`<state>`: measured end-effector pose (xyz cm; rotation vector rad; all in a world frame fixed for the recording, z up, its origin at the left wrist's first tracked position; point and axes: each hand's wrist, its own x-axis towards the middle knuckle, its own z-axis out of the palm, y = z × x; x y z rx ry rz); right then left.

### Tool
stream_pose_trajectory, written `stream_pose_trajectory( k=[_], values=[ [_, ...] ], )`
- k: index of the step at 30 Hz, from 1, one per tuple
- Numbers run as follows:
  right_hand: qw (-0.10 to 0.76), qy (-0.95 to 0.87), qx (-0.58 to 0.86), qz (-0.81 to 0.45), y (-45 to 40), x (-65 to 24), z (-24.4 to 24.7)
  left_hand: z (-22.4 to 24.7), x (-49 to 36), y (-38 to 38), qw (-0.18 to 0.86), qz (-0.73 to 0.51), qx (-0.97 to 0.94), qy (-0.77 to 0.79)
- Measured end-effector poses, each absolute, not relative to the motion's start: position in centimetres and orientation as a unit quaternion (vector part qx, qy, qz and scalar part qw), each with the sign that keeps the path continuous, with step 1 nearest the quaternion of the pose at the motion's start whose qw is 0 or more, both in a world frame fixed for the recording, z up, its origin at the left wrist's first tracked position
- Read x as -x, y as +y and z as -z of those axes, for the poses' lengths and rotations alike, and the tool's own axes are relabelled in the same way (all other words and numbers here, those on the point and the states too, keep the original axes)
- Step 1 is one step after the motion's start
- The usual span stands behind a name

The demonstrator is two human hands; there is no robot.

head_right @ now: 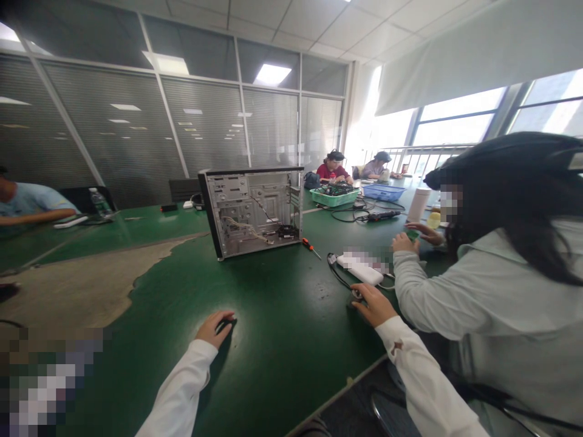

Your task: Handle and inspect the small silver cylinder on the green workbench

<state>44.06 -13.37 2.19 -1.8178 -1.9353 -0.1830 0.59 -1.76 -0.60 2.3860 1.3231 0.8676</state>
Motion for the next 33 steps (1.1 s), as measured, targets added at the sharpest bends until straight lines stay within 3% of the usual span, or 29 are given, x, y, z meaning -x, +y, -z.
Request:
stream_pose_trajectory(
  k=[9,16,24,33],
  values=[
    [0.262,-0.721,0.609,0.202,-13.7,-38.9,-7.1,0.8,-0.6,-1.8,0.140,-0.309,-0.824,0.454],
    [0.293,-0.812,0.500,0.068,-11.6,-28.3,-9.7,0.1,-0.4,-2.1,0.172,-0.294,-0.830,0.441],
    [0.242,-0.862,0.443,-0.049,-4.6,-17.6,-6.3,1.3,-0.4,-2.0,0.208,-0.410,-0.749,0.477],
    [0.318,-0.817,0.451,-0.166,-2.2,-16.2,-0.5,1.0,-1.0,-1.7,0.186,-0.467,-0.719,0.479]
  ],
)
